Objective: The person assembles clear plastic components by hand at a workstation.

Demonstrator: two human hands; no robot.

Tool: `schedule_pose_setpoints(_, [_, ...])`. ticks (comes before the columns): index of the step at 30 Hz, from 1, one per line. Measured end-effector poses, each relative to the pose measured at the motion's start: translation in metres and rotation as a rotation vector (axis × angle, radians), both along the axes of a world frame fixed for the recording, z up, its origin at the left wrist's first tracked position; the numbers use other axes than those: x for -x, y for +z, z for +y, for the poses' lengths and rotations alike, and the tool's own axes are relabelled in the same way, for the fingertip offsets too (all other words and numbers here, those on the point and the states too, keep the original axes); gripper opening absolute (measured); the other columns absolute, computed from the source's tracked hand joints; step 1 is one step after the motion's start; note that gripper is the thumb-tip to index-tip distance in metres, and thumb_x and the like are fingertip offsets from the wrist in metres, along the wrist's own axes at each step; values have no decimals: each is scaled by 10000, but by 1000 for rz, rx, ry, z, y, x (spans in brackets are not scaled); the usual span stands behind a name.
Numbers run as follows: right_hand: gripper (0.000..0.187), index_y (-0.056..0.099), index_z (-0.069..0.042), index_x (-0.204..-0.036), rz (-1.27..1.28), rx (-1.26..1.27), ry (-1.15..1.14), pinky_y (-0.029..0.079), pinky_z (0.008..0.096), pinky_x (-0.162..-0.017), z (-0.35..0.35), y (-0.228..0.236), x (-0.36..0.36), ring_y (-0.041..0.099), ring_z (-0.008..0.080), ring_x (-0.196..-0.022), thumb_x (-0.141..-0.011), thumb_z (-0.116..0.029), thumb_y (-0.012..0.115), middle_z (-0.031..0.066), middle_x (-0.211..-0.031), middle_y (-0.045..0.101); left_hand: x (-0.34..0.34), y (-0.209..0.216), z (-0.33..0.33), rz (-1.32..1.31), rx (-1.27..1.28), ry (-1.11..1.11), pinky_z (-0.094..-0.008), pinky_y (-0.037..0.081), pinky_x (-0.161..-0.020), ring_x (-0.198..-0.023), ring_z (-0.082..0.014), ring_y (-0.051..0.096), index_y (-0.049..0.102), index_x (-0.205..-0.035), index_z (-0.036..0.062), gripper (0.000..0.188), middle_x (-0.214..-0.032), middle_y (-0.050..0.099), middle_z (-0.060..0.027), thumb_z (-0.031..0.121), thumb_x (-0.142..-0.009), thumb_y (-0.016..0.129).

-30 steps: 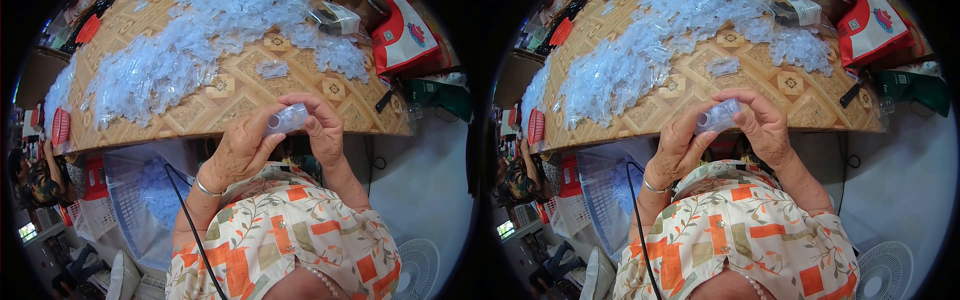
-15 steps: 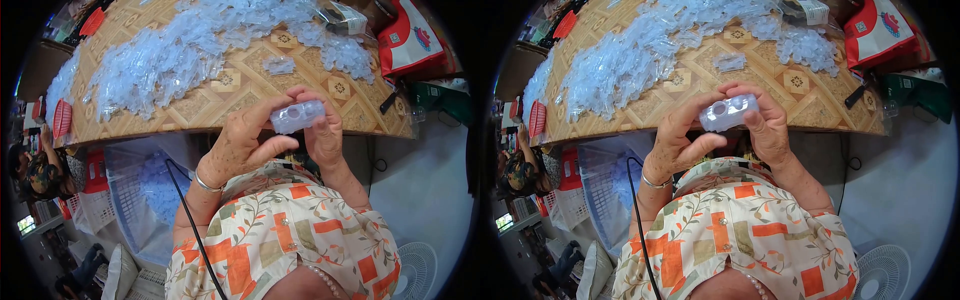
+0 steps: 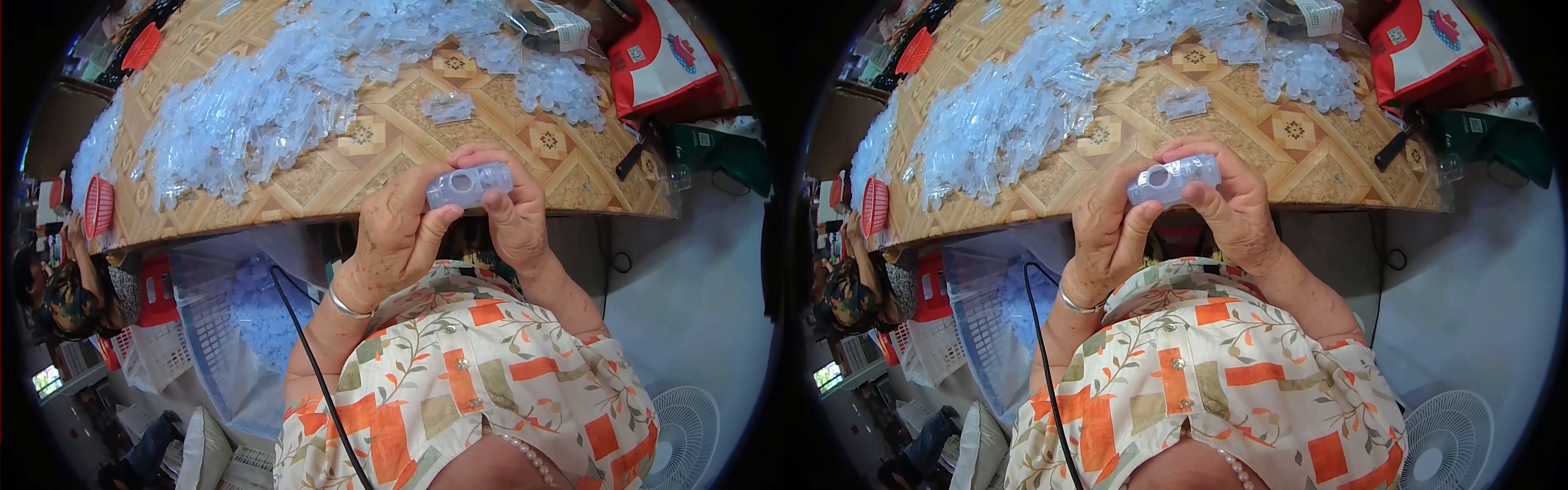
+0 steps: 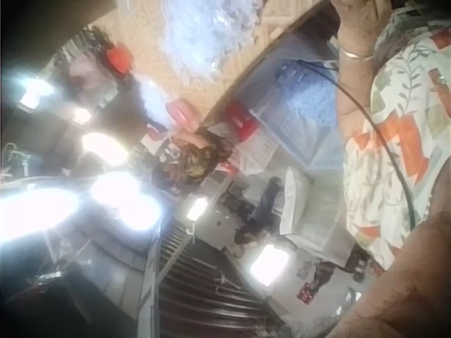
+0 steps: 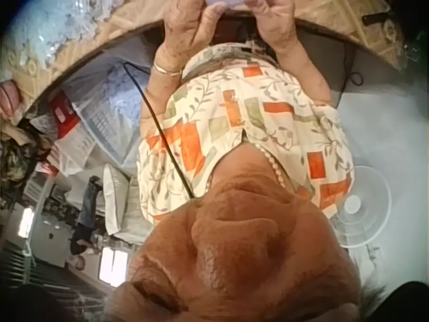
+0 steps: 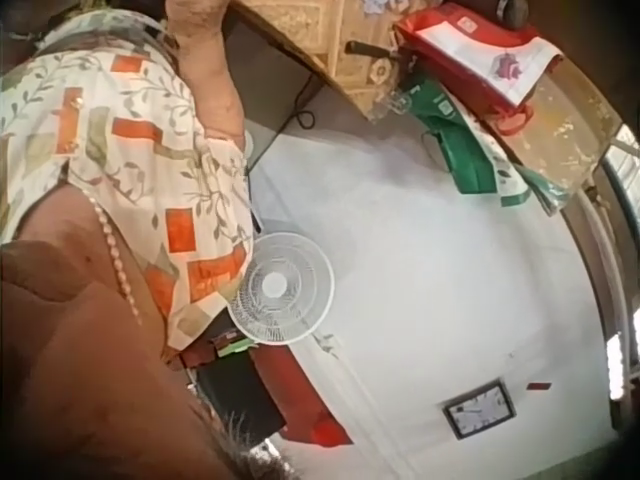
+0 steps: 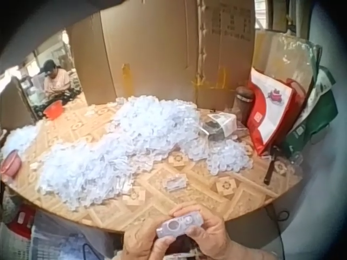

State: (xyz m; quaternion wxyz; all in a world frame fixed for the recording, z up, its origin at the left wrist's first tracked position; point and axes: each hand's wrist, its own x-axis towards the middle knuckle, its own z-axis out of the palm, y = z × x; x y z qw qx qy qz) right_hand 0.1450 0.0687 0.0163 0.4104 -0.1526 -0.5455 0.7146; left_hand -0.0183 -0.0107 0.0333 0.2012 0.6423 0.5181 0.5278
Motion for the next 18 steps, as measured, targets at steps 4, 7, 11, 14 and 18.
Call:
schedule_pose_setpoints(4, [486, 584, 4, -1258, -58, 71, -5, 513, 312, -973, 3, -10, -2, 565, 149, -1195, -968, -370, 698, 126, -1290, 582, -8, -22, 1, -88, 40, 69, -359, 519, -635, -727, -303, 681, 629, -1144, -17, 268, -867, 667, -166, 151, -943, 685])
schedule_pose_setpoints(7, [452, 587, -10, -1256, -123, 93, 25, 536, 282, -922, 10, -19, -5, 571, 127, -1165, -973, -346, 695, 107, -1282, 568, 0, -22, 4, -259, 230, 14, -329, 526, -633, -736, -226, 695, 641, -1117, -19, 262, -851, 689, -142, 147, -927, 712])
schedule_pose_setpoints(11, [395, 598, -4, -1238, -93, -94, 13, 536, 278, -926, 11, -16, -4, 573, 121, -1148, -960, -255, 723, 87, -1252, 570, 6, -15, 9, -183, 127, -87, -284, 550, -685, -777, -150, 697, 652, -1132, -5, 319, -872, 718, -97, 155, -885, 776])
schedule_pose_setpoints(14, [370, 604, 9, -1219, -43, -27, 10, 524, 283, -939, 9, -12, -4, 573, 125, -1146, -944, -196, 742, 82, -1238, 573, 2, -24, 11, -230, 139, -47, -284, 550, -681, -774, -148, 695, 668, -1116, 2, 299, -873, 722, -96, 154, -884, 779])
schedule_pose_setpoints(18, [341, 607, 20, -1203, -82, -125, -53, 528, 266, -908, 14, -25, -4, 585, 123, -1111, -939, -147, 743, 70, -1198, 576, 3, -33, 15, -215, 177, -37, -298, 538, -662, -750, -176, 694, 687, -1087, 12, 267, -843, 717, -109, 159, -881, 772])
